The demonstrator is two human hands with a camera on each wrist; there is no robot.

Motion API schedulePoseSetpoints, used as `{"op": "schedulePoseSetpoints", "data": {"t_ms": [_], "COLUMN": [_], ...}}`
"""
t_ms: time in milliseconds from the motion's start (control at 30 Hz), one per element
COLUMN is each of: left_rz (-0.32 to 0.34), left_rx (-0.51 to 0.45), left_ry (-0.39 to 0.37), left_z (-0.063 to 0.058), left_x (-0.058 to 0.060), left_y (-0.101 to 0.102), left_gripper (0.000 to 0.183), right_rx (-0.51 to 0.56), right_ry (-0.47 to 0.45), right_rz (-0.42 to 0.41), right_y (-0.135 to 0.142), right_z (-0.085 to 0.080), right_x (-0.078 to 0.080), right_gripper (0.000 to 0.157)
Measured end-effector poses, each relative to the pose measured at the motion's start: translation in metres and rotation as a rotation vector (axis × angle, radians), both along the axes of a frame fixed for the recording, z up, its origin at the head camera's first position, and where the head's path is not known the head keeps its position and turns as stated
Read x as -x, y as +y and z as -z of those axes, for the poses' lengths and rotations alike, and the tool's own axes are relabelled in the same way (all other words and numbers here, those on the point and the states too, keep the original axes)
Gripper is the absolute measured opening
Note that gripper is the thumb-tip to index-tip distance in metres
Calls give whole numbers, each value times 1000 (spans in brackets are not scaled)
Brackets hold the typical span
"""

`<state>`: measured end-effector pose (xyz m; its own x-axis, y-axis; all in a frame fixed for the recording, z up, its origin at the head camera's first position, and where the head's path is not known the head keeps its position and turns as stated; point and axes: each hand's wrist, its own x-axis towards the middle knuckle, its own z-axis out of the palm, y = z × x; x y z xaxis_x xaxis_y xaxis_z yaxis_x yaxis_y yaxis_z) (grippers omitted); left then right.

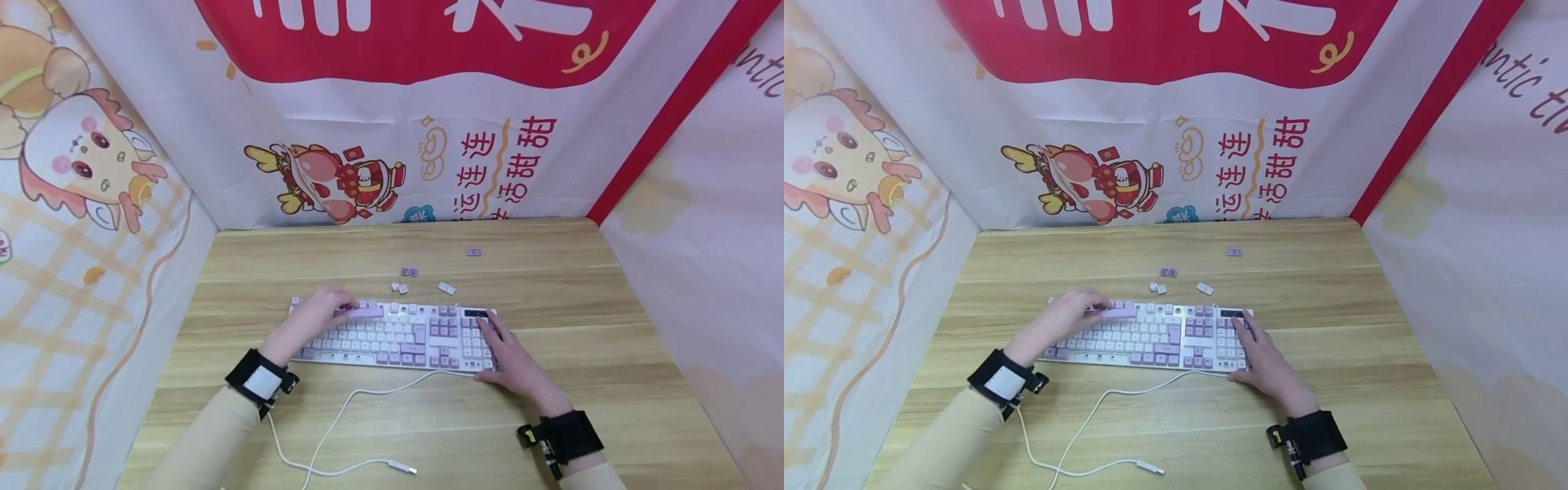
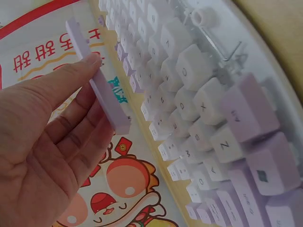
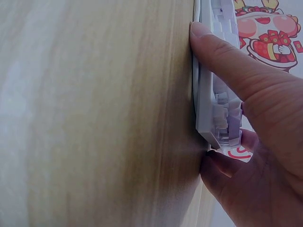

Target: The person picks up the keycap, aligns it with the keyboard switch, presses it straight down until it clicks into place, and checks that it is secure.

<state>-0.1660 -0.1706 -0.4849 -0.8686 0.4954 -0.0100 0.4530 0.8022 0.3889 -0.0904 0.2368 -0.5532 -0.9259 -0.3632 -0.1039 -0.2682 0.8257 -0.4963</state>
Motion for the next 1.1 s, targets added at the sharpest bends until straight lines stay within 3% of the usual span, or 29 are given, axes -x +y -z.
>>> {"op": "schedulePoseSetpoints", "data": {"t_ms": [300,533,867,1100], "left_rz": [30,97,109,119], "left_rx": [67,95,96,77], "left_ry": [-84,-35,38,56], "left_z": [-2,8,24,27], "left_x": [-25,-39,-49,-53], "left_y": [-8,-13,-16,-16], "left_gripper": [19,19,23,20], "right_rx": [3,10,19,17], "right_ry": [-11,-26,-7,-8], "right_rz": [6,9,0,1], "right_y": [1,1,0,0], "right_z": [0,-1,-1,-1], "right_x": [1,1,0,1], "right_gripper": [110,110,108,108]}}
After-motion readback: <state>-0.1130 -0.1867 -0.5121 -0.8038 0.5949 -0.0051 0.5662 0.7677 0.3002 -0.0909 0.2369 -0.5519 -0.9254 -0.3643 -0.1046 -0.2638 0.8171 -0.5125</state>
